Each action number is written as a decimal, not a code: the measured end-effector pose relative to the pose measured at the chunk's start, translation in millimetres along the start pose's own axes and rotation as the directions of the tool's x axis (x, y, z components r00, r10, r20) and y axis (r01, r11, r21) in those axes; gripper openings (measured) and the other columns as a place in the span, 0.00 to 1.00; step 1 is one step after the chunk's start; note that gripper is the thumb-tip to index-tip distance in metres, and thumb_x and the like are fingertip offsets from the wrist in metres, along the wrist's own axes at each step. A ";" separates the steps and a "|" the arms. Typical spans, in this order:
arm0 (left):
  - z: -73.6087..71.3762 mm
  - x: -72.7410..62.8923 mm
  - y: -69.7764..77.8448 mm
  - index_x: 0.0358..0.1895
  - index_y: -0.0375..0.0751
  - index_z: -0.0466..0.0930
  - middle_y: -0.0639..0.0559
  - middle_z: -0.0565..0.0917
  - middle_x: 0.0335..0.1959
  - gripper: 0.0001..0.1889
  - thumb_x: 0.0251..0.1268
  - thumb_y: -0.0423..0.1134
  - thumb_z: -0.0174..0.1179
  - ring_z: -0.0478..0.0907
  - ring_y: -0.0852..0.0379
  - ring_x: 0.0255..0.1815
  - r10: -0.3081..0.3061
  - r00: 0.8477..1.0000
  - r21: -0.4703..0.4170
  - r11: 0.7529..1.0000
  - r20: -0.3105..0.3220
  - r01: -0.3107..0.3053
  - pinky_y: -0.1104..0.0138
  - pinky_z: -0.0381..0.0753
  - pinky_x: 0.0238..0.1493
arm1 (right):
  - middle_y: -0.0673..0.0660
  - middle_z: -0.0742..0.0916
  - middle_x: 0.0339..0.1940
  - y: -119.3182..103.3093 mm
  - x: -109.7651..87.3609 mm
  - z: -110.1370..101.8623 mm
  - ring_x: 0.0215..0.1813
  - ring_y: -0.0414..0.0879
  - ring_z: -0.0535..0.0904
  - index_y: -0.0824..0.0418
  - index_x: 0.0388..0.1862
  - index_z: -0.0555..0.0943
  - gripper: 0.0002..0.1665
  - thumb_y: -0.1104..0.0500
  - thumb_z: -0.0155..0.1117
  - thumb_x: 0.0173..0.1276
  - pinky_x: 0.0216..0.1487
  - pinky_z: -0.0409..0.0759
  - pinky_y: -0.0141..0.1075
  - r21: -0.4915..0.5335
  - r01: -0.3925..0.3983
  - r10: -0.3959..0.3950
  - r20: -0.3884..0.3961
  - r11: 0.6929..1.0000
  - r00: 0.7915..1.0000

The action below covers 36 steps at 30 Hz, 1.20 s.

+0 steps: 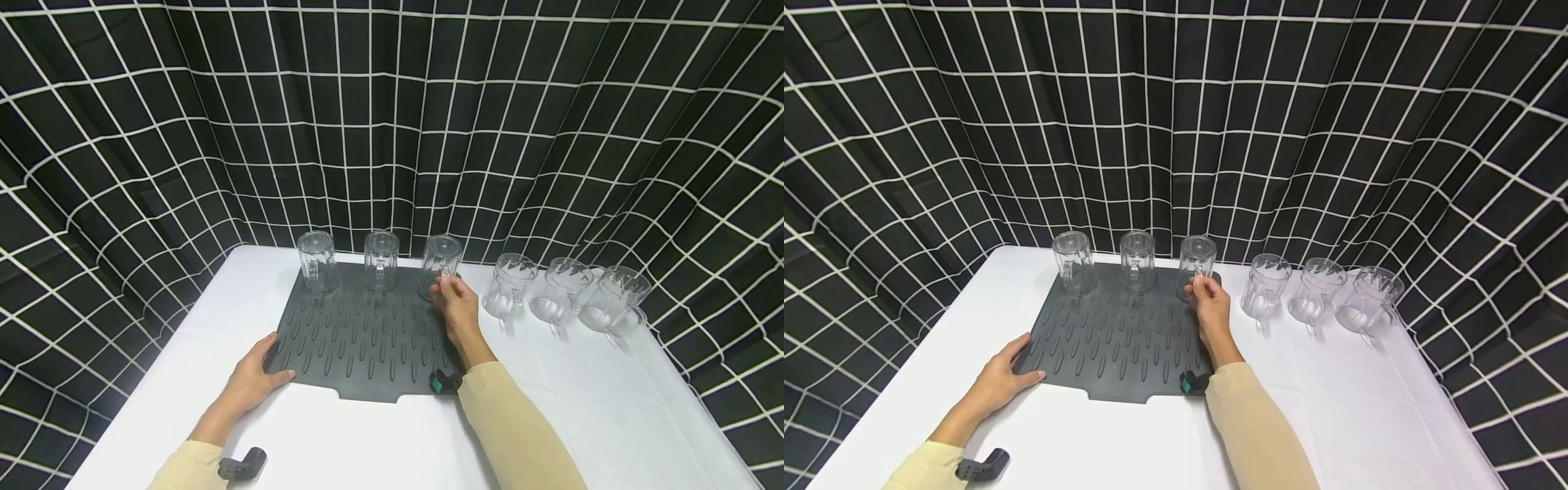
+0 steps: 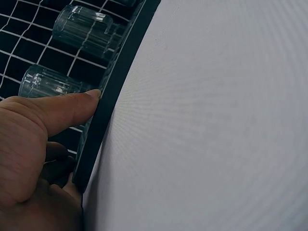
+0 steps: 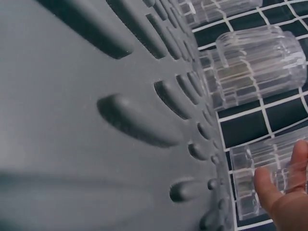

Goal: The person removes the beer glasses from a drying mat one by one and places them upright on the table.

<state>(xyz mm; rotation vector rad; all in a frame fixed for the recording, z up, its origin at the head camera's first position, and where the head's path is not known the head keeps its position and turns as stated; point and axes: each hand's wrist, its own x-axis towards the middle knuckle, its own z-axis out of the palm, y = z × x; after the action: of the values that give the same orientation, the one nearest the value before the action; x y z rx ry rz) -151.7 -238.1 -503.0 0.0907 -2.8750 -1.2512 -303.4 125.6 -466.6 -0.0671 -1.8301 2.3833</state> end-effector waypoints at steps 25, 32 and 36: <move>-0.1 -1.2 0.5 0.74 0.29 0.51 0.31 0.52 0.74 0.46 0.58 0.42 0.67 0.48 0.32 0.72 0.007 1.000 -0.002 1.000 0.011 -0.007 0.39 0.49 0.68 | 0.57 0.85 0.27 -57.9 -68.8 -21.3 0.34 0.46 0.82 0.73 0.38 0.80 0.10 0.64 0.60 0.71 0.45 0.84 0.45 0.166 0.268 -0.272 0.003 0.949 0.962; -0.2 -1.2 2.6 0.74 0.29 0.51 0.30 0.53 0.73 0.46 0.58 0.43 0.68 0.48 0.32 0.73 0.010 1.000 0.001 1.000 0.009 -0.010 0.40 0.49 0.68 | 0.57 0.84 0.24 -61.8 -81.8 -25.0 0.27 0.44 0.81 0.76 0.36 0.81 0.07 0.69 0.61 0.69 0.34 0.85 0.36 0.207 0.321 -0.323 -0.026 0.924 0.946; -0.8 -1.7 3.3 0.74 0.29 0.51 0.31 0.53 0.73 0.46 0.58 0.43 0.68 0.48 0.32 0.73 0.006 1.000 0.005 1.000 0.011 -0.006 0.40 0.49 0.68 | 0.59 0.84 0.22 -61.3 -85.6 -28.1 0.24 0.44 0.82 0.81 0.35 0.80 0.09 0.71 0.63 0.66 0.31 0.85 0.35 0.216 0.338 -0.338 -0.038 0.916 0.940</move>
<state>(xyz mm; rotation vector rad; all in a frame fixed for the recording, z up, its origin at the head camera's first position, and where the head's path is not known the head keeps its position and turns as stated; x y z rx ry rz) -150.2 -236.3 -500.0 0.0754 -2.8856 -1.2466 -210.4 156.5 -418.9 0.2525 -1.4239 2.3124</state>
